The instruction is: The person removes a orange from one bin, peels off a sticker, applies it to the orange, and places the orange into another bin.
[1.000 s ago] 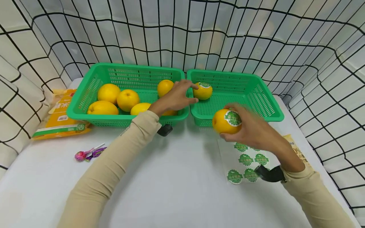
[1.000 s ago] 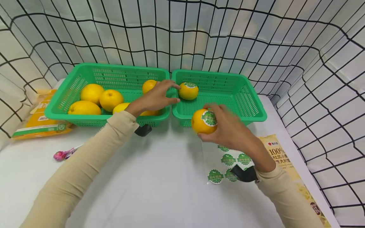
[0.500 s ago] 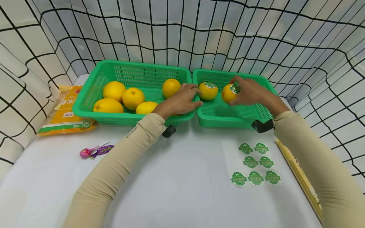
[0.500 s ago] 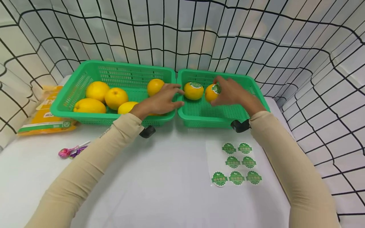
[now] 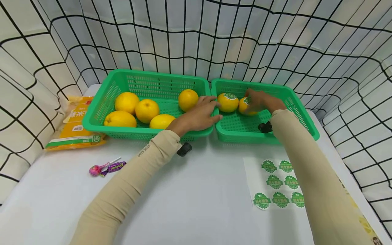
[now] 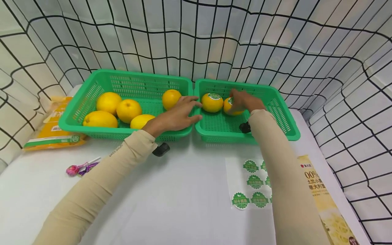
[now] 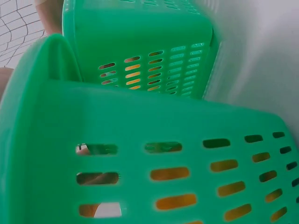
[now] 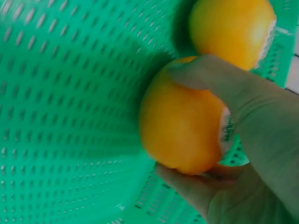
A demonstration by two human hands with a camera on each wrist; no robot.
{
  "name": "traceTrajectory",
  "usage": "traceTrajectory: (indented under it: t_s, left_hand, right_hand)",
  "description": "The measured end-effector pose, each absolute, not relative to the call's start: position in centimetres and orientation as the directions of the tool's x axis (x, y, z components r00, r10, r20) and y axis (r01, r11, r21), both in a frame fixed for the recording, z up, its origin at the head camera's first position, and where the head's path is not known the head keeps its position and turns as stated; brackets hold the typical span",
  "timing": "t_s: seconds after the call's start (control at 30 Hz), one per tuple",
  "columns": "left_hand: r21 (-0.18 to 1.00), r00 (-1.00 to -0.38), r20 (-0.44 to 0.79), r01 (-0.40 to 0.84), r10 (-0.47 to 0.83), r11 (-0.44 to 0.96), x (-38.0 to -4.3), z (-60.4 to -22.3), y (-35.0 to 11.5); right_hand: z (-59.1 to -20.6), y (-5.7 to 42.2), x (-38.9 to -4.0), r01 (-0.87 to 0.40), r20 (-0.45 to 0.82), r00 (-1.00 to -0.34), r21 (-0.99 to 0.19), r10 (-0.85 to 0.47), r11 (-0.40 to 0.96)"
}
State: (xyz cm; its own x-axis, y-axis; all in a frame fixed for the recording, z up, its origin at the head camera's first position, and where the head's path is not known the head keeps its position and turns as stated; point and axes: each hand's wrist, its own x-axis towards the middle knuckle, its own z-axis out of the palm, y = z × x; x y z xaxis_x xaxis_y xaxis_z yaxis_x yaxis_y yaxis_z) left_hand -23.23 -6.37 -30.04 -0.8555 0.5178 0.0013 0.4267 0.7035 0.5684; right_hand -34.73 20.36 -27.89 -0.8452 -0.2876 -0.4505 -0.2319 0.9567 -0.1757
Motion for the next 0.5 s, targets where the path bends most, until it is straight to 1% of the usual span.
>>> traceTrajectory:
  t_s: [0.17, 0.4, 0.5]
  left_hand:
    - [0.576, -0.852, 0.001, 0.429, 0.524, 0.695, -22.99, -29.94, -6.14]
    - [0.568, -0.852, -0.014, 0.424, 0.523, 0.706, -23.02, -29.86, -6.05]
    - [0.569, -0.855, -0.020, 0.416, 0.517, 0.710, -23.01, -29.89, -6.10]
  right_hand:
    - [-28.32, 21.25, -34.96, -0.209, -0.450, -0.844, -0.222, -0.290, 0.952]
    - [-28.59, 21.29, -35.47, -0.234, -0.387, -0.871, -0.214, -0.302, 0.948]
    - [-28.74, 21.39, -35.51, -0.217, -0.373, -0.878, -0.247, -0.300, 0.944]
